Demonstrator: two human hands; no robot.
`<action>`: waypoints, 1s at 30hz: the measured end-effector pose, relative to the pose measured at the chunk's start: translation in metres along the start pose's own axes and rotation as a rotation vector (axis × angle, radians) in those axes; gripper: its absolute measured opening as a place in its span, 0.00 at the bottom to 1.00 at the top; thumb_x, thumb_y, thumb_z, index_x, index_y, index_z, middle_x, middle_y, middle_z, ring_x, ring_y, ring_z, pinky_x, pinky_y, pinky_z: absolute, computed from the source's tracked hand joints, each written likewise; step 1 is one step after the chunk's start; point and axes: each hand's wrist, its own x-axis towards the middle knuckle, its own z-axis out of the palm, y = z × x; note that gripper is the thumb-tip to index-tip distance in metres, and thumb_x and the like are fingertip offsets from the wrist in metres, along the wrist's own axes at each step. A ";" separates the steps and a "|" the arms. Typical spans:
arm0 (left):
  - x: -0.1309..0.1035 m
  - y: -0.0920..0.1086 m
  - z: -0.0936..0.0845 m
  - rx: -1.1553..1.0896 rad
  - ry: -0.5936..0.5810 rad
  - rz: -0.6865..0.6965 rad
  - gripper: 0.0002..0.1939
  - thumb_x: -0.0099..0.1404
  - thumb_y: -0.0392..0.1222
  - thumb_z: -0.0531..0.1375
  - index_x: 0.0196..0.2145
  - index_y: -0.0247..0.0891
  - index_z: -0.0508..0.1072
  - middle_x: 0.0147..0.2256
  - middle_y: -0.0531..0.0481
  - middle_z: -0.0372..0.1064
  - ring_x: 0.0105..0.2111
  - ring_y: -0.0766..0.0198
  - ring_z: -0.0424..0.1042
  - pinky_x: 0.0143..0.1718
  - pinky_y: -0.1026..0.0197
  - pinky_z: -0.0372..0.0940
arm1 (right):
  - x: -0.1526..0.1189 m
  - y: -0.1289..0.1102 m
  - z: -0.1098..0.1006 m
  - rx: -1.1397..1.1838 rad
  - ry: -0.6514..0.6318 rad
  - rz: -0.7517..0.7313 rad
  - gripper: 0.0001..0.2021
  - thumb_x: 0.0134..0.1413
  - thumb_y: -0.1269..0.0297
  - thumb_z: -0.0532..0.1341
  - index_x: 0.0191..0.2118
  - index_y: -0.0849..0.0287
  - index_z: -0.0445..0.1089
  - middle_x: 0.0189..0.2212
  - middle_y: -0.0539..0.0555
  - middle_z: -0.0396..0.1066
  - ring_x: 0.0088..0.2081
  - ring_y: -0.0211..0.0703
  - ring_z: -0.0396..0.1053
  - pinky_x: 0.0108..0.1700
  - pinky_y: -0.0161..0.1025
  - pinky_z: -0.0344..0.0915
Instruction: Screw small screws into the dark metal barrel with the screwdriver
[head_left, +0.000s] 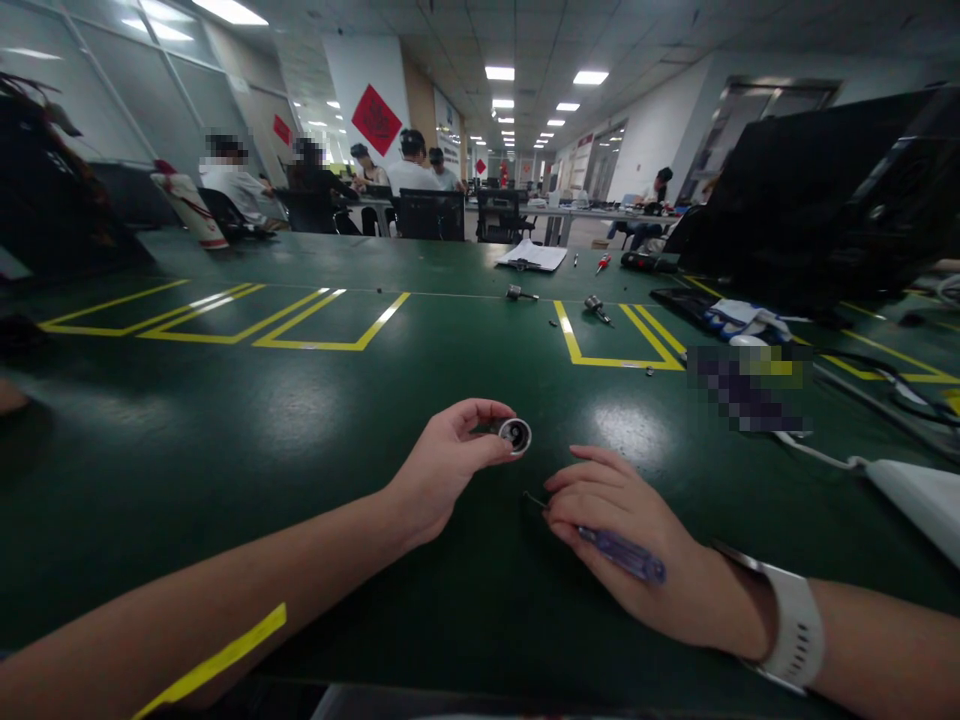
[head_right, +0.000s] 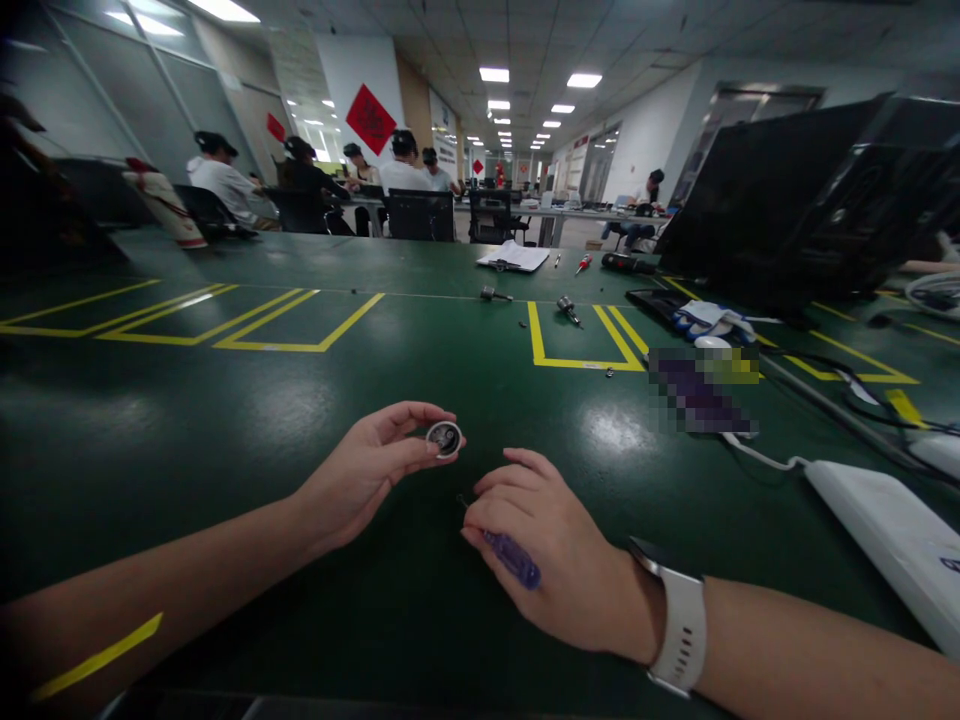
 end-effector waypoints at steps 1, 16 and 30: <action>0.000 0.000 0.000 0.002 0.000 0.000 0.15 0.50 0.31 0.63 0.37 0.33 0.70 0.37 0.47 0.71 0.39 0.60 0.71 0.45 0.55 0.66 | 0.000 0.000 0.000 -0.014 0.014 -0.014 0.07 0.55 0.74 0.55 0.39 0.58 0.67 0.35 0.51 0.73 0.44 0.41 0.69 0.58 0.50 0.55; -0.006 -0.002 0.004 0.112 -0.082 0.040 0.11 0.51 0.31 0.62 0.35 0.35 0.71 0.38 0.49 0.73 0.37 0.63 0.72 0.40 0.59 0.67 | 0.001 0.003 -0.003 -0.117 0.213 -0.093 0.11 0.55 0.75 0.56 0.44 0.58 0.67 0.38 0.55 0.74 0.45 0.45 0.68 0.48 0.48 0.65; -0.008 -0.013 0.004 0.184 -0.166 0.166 0.08 0.53 0.34 0.60 0.34 0.35 0.70 0.33 0.48 0.74 0.34 0.63 0.73 0.37 0.60 0.68 | 0.000 0.002 -0.001 -0.180 0.185 -0.132 0.11 0.55 0.74 0.56 0.44 0.58 0.66 0.38 0.54 0.74 0.45 0.45 0.68 0.49 0.49 0.62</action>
